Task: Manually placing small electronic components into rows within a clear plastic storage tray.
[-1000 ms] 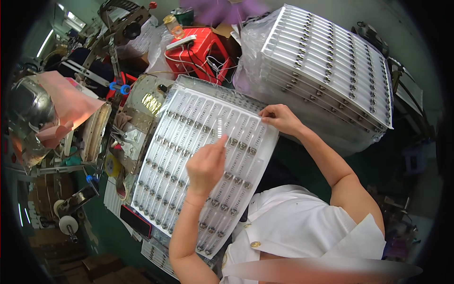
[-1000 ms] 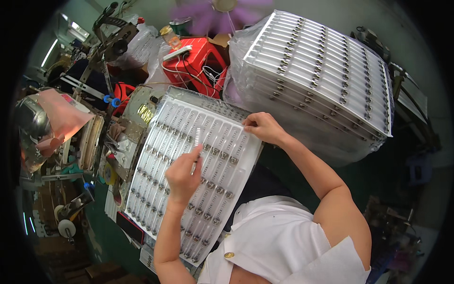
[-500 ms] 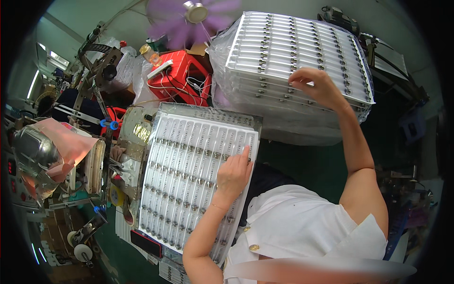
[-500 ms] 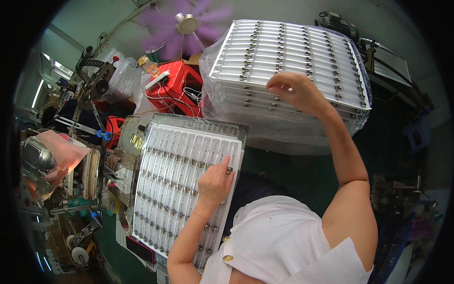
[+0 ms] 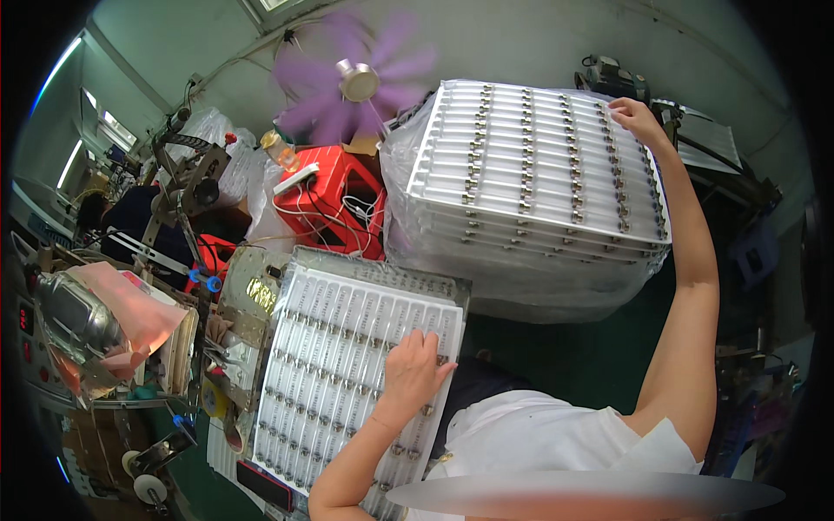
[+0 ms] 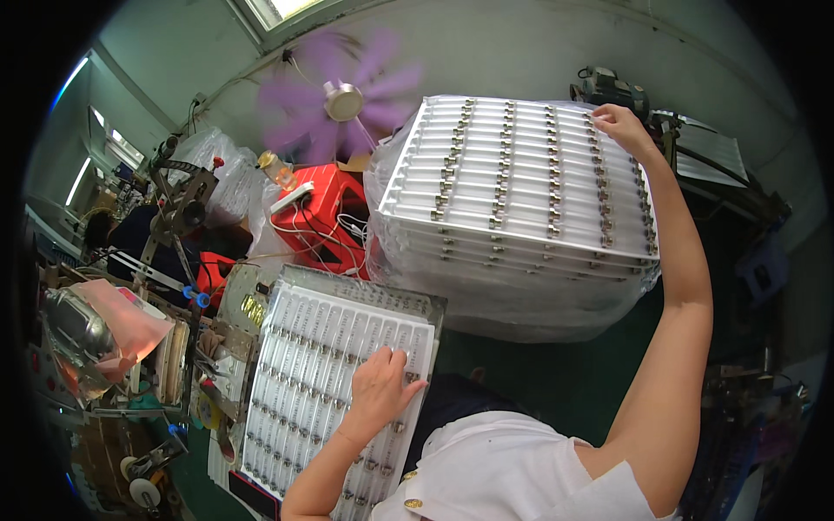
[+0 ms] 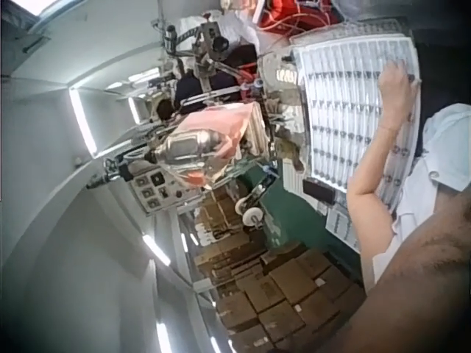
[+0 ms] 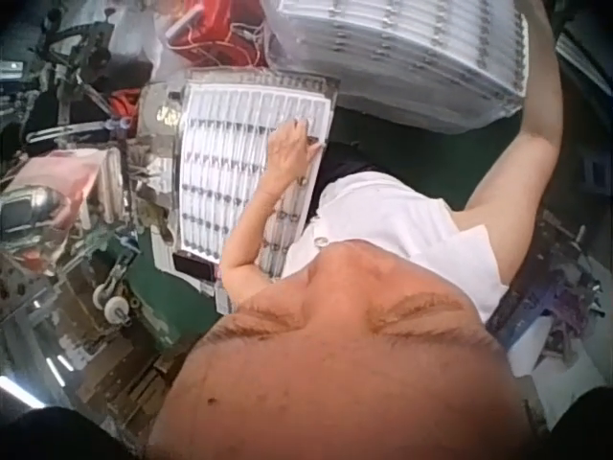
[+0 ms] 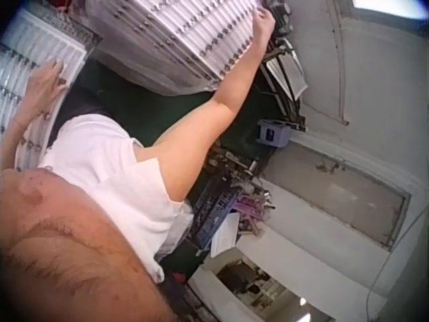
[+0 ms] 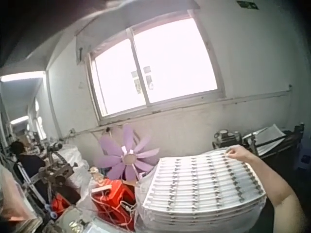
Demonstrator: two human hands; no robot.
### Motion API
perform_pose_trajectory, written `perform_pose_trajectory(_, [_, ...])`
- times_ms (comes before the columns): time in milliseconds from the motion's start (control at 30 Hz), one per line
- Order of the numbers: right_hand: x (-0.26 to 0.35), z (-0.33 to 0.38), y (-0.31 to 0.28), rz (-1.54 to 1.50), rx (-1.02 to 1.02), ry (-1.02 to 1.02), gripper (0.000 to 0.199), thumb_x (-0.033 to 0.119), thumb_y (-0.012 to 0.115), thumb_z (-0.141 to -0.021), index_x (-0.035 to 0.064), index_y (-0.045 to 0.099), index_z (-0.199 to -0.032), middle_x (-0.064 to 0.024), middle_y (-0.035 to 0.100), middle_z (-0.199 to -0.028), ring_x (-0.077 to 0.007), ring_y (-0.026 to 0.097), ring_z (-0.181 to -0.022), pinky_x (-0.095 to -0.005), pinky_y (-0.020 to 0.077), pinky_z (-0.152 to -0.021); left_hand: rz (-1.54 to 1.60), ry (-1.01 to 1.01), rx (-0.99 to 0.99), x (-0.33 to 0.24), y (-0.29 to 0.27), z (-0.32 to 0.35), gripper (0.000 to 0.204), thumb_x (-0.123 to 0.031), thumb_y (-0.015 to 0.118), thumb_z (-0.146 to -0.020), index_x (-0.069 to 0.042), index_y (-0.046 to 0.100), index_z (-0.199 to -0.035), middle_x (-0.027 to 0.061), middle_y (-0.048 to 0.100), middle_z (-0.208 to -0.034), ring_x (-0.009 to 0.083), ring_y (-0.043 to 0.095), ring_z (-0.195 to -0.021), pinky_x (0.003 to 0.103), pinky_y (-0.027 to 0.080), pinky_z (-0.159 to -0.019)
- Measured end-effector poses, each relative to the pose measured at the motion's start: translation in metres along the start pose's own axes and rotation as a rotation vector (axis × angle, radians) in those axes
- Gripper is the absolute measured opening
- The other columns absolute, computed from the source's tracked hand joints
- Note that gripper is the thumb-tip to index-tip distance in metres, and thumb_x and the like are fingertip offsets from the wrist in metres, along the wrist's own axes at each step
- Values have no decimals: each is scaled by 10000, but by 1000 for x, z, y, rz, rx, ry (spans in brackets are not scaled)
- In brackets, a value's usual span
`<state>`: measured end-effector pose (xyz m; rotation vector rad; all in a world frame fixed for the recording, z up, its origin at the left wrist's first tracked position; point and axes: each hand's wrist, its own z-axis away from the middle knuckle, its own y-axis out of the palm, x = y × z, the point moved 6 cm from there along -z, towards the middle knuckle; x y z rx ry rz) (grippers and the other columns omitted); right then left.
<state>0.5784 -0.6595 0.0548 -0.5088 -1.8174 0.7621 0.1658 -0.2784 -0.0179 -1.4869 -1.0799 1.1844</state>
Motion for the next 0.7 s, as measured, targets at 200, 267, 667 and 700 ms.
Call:
perform_pose_trajectory(200, [-109, -37, -38, 613, -386, 298, 507, 292, 636, -798, 9, 579, -1214, -220, 625, -1153, -357, 606, -1057, -423, 476, -888, 55, 168, -80, 11, -38, -44, 389, -327, 736, -754, -80, 572, -1007, 89, 533, -843, 262, 583, -762, 369, 475, -634])
perform_pose_trajectory(267, [-142, -38, -42, 651, -294, 476, 491, 333, 601, -830, -3, 588, -1189, -246, 602, -1179, -395, 579, -1091, -459, 468, -909, 77, 147, -141, 29, -48, -75, 365, -305, 722, -773, -85, 574, -1024, 87, 550, -852, 261, 592, -763, 369, 479, -637])
perform_pose_trajectory(667, [-215, -72, -38, -349, -345, 527, 454, 523, 592, -844, 128, 723, -1026, -146, 701, -1002, -313, 658, -928, -448, 472, -831, 613, -367, -72, 138, 8, -226, 417, -317, 568, -872, -47, 604, -1189, 216, 660, -1029, 359, 631, -946, 424, 477, -840])
perform_pose_trajectory(700, [-218, -74, -38, -347, -344, 527, 454, 523, 592, -844, 128, 723, -1026, -146, 701, -1002, -313, 658, -928, -448, 472, -831, 545, -388, -61, 131, 0, -229, 439, -325, 588, -859, -51, 595, -1203, 220, 656, -1038, 343, 628, -977, 409, 466, -868])
